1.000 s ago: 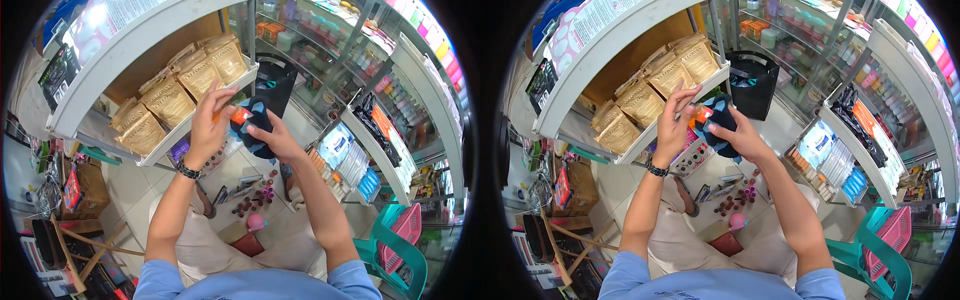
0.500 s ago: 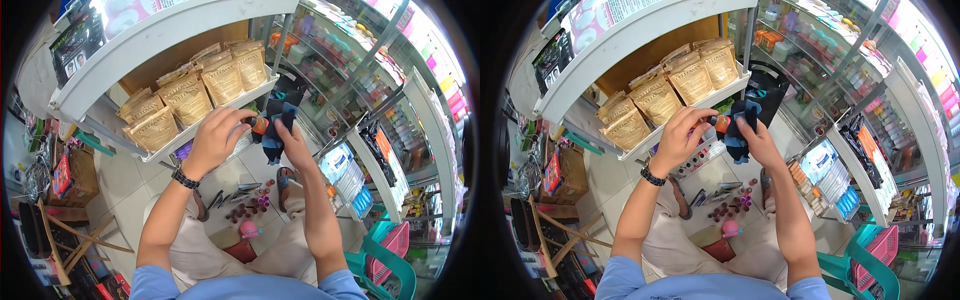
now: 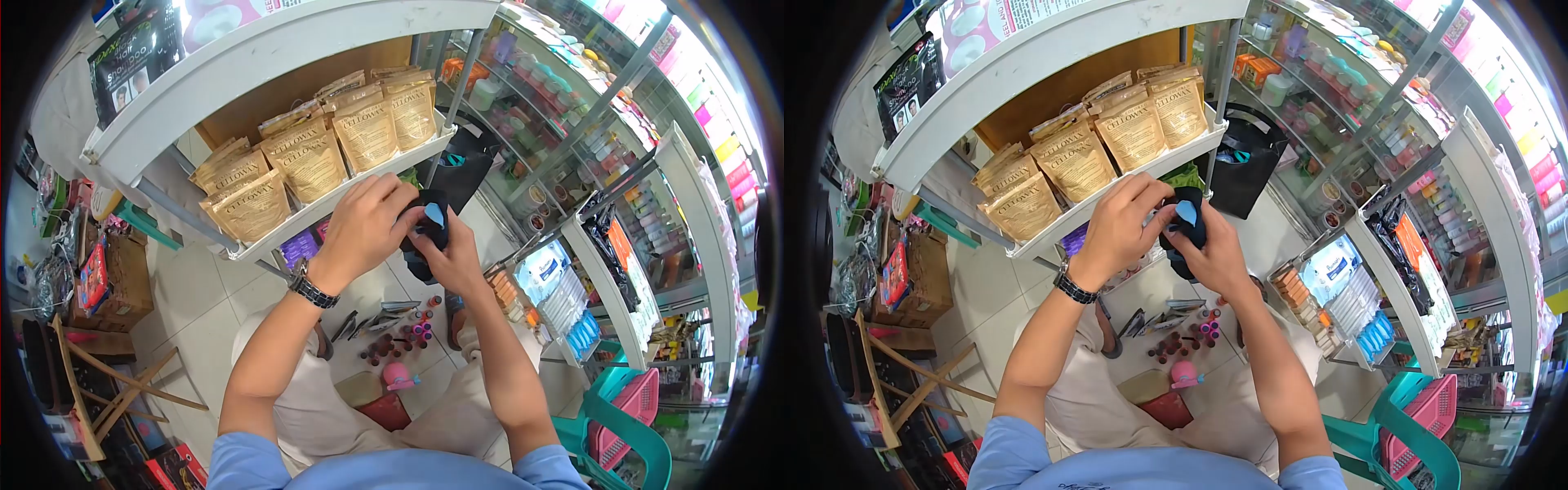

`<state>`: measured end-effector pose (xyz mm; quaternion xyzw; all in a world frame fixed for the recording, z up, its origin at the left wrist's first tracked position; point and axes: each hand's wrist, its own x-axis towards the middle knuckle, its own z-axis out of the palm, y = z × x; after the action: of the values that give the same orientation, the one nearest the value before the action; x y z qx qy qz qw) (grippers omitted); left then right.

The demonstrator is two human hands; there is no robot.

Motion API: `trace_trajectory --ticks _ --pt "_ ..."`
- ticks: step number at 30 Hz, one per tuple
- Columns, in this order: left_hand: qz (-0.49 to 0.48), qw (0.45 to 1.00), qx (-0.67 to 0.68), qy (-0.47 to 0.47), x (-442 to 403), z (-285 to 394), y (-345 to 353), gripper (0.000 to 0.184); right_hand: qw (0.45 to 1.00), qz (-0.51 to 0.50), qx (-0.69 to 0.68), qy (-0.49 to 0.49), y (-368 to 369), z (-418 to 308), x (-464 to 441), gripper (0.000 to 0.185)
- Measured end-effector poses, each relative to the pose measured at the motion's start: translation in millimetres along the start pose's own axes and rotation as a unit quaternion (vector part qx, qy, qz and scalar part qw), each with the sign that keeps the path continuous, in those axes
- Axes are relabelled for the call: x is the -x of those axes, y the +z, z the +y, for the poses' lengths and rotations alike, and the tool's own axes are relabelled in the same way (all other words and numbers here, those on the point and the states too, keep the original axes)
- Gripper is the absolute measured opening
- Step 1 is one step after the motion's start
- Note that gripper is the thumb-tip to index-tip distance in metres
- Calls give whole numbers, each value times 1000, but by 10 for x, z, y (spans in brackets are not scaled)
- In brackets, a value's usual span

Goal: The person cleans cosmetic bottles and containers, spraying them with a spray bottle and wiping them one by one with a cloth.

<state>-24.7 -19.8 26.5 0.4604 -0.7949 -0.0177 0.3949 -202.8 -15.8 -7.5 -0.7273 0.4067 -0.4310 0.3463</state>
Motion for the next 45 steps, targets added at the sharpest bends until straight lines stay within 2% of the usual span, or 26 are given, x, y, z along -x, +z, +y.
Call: trace_trajectory --ticks 1,3,5,6,10,15,16,20,21,25,26,30,31,33,35,36,40,45 --pt "0 1000 0 1 -16 -15 -3 16 1000 1 0 0 -8 -20 -3 23" --pt "-10 997 71 13 -31 -70 -15 18 988 5 -103 113 -22 -59 5 27" --pt "-20 990 141 22 -30 -108 -24 19 953 7 -203 224 -28 -76 14 33" --pt "-19 990 141 21 -22 -101 -31 19 953 6 -202 225 -22 -47 24 33" --pt "-43 978 204 27 2 -27 -99 18 887 -26 -364 283 1 201 73 41" --pt "-45 980 194 -2 13 3 -98 18 852 -44 -409 325 -140 -40 60 37" --pt "-44 980 193 -1 11 4 -89 18 853 -44 -408 324 -131 -48 61 37" --pt "8 977 211 -27 32 -13 -6 16 947 -38 -205 245 -11 -89 86 38" --pt "7 977 211 -26 30 -11 -10 16 947 -38 -205 245 5 -90 80 38" --pt "30 949 261 -172 25 -18 -62 20 916 110 -287 259 22 -69 25 39" --pt "29 950 261 -171 28 -29 -67 20 915 112 -287 260 11 -24 4 39" --pt "-30 928 265 -258 59 -60 -85 25 869 222 -378 227 -48 308 -87 43" --pt "-32 928 266 -257 68 -65 -53 25 869 224 -378 227 -69 320 -85 43" --pt "-151 869 367 -296 113 -103 73 27 872 202 -394 208 -105 335 -78 46" --pt "-261 785 457 -326 149 -124 165 30 875 175 -410 188 -118 335 -89 50" --pt "-260 785 457 -326 153 -93 175 30 875 174 -410 188 -105 294 -91 50" --pt "-224 719 552 -359 184 115 228 26 908 180 -324 194 -31 69 -49 49" --pt "-185 732 573 -319 212 84 329 25 866 264 -391 166 -99 230 -103 44"
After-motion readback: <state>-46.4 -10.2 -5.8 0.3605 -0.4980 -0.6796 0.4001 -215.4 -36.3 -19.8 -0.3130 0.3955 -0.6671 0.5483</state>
